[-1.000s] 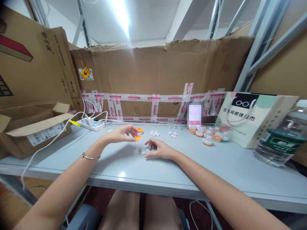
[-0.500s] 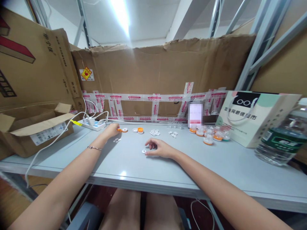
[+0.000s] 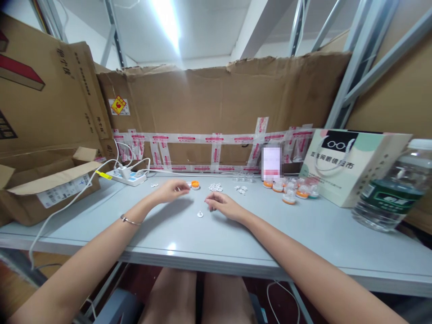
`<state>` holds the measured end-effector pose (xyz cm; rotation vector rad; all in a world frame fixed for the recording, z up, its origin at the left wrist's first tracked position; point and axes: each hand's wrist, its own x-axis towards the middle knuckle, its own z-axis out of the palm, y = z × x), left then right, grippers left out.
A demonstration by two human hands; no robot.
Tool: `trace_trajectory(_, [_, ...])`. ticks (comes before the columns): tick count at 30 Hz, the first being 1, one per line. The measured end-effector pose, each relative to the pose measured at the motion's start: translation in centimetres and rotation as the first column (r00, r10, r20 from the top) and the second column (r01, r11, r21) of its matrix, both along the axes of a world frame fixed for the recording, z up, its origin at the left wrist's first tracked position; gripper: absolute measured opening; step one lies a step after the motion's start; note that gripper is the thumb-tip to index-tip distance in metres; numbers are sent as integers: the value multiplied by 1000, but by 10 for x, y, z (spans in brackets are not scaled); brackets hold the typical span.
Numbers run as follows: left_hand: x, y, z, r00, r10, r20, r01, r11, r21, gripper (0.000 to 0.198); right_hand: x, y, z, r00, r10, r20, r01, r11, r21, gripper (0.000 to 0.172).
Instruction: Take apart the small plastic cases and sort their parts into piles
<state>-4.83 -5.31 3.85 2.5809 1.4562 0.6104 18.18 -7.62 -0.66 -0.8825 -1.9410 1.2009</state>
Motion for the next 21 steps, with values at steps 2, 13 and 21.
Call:
trace_trajectory(2, [16, -16, 3, 959, -283, 25, 284, 951, -121, 13, 0, 0, 0, 1000, 12, -4, -12, 1000, 11, 37])
trace_trajectory(13, [42, 1, 4, 825, -563, 49, 546, 771, -327, 7, 0, 2, -2, 1000, 9, 19, -9, 1000, 19, 32])
trace_trajectory(21, [-71, 52, 38, 996, 51, -78, -56, 996, -74, 17, -1, 1, -2, 999, -25, 38, 26, 999, -24, 29])
